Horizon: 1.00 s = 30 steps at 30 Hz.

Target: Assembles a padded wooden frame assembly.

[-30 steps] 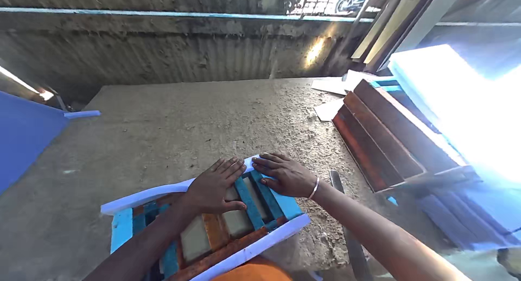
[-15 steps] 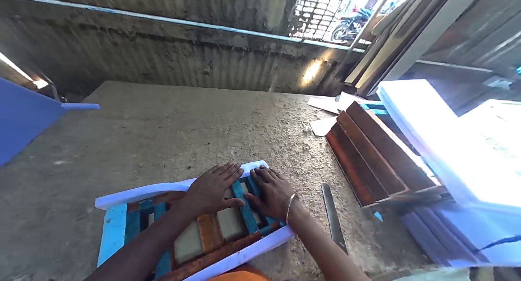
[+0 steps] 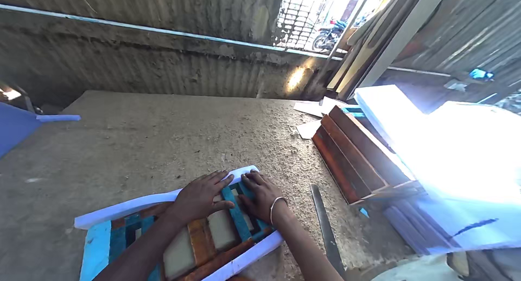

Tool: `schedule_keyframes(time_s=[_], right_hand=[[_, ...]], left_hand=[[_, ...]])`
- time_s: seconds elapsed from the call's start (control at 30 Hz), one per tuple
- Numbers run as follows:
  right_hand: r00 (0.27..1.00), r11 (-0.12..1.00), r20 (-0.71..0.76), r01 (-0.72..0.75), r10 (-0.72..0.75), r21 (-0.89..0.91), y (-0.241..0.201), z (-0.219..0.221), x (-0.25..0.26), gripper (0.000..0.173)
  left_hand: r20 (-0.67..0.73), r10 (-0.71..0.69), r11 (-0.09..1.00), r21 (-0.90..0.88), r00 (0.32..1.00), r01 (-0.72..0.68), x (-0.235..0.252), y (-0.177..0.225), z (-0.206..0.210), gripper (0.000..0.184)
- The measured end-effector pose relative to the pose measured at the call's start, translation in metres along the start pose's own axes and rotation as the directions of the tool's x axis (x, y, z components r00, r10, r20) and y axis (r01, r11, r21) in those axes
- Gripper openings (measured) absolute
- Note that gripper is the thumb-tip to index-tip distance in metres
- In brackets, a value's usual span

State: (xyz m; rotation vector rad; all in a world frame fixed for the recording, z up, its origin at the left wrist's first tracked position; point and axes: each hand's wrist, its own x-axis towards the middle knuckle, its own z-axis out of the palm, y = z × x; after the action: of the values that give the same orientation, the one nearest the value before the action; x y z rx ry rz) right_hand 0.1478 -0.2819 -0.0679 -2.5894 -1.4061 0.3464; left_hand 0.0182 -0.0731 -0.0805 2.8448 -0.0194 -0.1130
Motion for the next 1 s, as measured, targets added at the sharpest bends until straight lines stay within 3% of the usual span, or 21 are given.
schedule_keyframes(time_s=[0.7, 0.77, 0.83, 0.9, 1.0], right_hand=[[0.999, 0.997, -0.028, -0.029, 0.031, 0.071, 0.0, 0.004, 0.002, 0.055], [0.998, 0.997, -0.052, -0.016, 0.021, 0.077, 0.002, 0.007, 0.002, 0.055], [0.998, 0.997, -0.067, -0.006, 0.011, 0.077, 0.004, 0.007, 0.004, 0.056], [0.996, 0.998, -0.092, 0.018, -0.011, 0.067, 0.005, 0.009, 0.005, 0.057], [0.98, 0.996, -0.18, 0.091, -0.09, 0.001, 0.008, 0.01, 0.009, 0.07]], left_hand=[[-0.009, 0.016, 1.0, -0.022, 1.0, -0.017, -0.003, -0.005, 0.002, 0.091], [0.071, -0.04, 0.99, -0.13, 0.997, 0.05, -0.008, -0.005, -0.015, 0.086], [0.179, -0.179, 0.943, -0.25, 0.967, 0.221, -0.02, -0.014, -0.046, 0.074], [0.298, -0.253, 0.897, -0.285, 0.921, 0.338, -0.038, -0.045, -0.07, 0.062], [0.464, -0.236, 0.877, -0.276, 0.854, 0.393, -0.073, -0.102, -0.082, 0.051]])
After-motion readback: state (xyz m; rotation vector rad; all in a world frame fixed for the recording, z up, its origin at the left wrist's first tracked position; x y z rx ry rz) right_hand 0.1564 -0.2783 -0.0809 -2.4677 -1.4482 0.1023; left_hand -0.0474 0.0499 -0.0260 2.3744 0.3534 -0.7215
